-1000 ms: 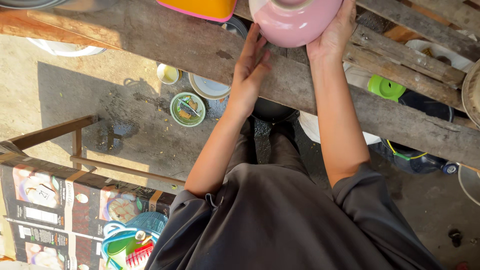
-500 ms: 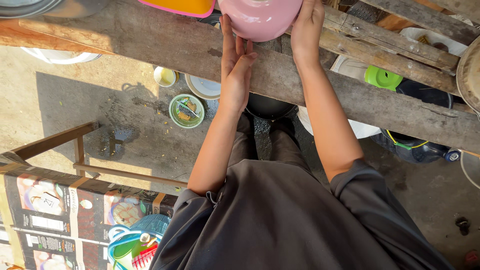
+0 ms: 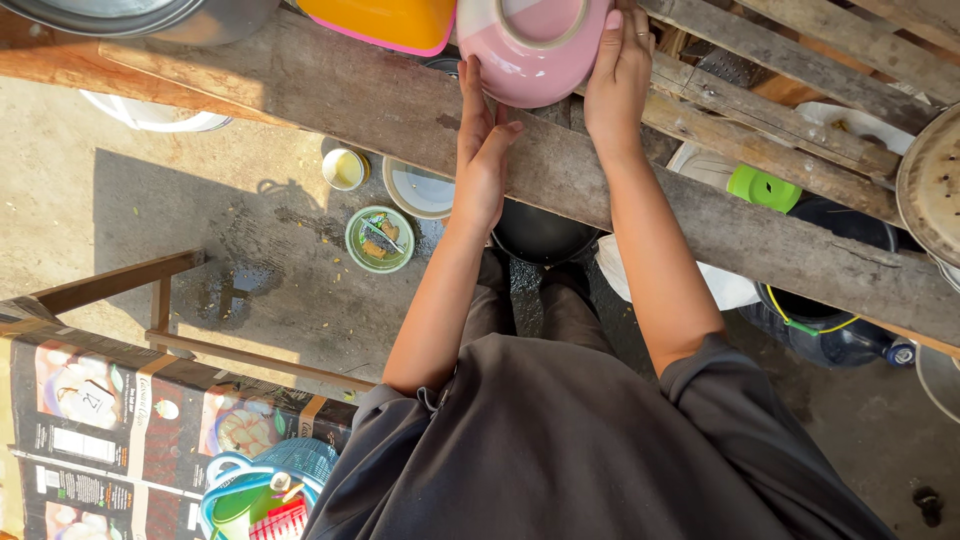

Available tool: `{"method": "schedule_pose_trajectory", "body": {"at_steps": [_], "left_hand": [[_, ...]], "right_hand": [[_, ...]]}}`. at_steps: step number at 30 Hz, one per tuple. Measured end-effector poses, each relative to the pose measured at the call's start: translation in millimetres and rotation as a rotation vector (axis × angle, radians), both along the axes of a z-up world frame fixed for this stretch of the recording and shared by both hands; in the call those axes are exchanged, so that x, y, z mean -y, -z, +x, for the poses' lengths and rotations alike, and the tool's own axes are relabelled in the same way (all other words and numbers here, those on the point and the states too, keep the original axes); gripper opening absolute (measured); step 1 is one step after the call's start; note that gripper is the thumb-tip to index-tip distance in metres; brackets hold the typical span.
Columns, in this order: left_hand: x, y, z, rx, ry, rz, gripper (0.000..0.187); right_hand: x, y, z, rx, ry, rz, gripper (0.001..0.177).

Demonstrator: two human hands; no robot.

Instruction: The person stacks several plastic bowls and plates by hand and places them into a blue plastic basket and onto a wooden shelf containing other cookware.

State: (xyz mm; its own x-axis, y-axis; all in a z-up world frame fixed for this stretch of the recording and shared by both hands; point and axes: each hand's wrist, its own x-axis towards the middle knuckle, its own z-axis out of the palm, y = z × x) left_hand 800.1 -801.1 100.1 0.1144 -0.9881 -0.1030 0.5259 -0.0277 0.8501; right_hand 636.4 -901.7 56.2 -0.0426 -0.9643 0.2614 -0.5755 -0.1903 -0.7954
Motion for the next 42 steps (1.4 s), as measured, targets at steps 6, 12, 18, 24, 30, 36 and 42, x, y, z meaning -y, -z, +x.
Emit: {"method": "schedule_pose_trajectory", "body": {"at_steps": [6, 12, 18, 24, 30, 36, 42], "left_hand": [[-29, -15, -1, 0.149, -0.038, -0.03, 0.09], [-77, -33, -18, 0.18, -0.065, 0.001, 0.087], [-142, -62, -48, 0.007, 0.065, -0.014, 0.073], [-207, -77, -80, -0.003, 0.073, 0.047, 0.063], [-277, -60, -113, 0.079, -0.112, 0.078, 0.06], [-357, -59, -157, -0.084, -0.418, 0.179, 0.056], [-421, -62, -176, -0.085, -0.698, 0.123, 0.053]], "right_hand": [[0, 7, 0, 0.044, 0.032, -0.128, 0.042], [-13, -21, 5, 0.212, -0.063, -0.282, 0.025], [-84, -61, -9, 0.283, -0.288, -0.324, 0.031], [-168, -57, -55, 0.208, -0.469, -0.234, 0.033], [-210, -71, -87, 0.254, -0.702, -0.204, 0.034], [-247, -97, -74, 0.288, -1.013, -0.175, 0.035], [-307, -112, -36, 0.356, -1.364, -0.079, 0.031]]}}
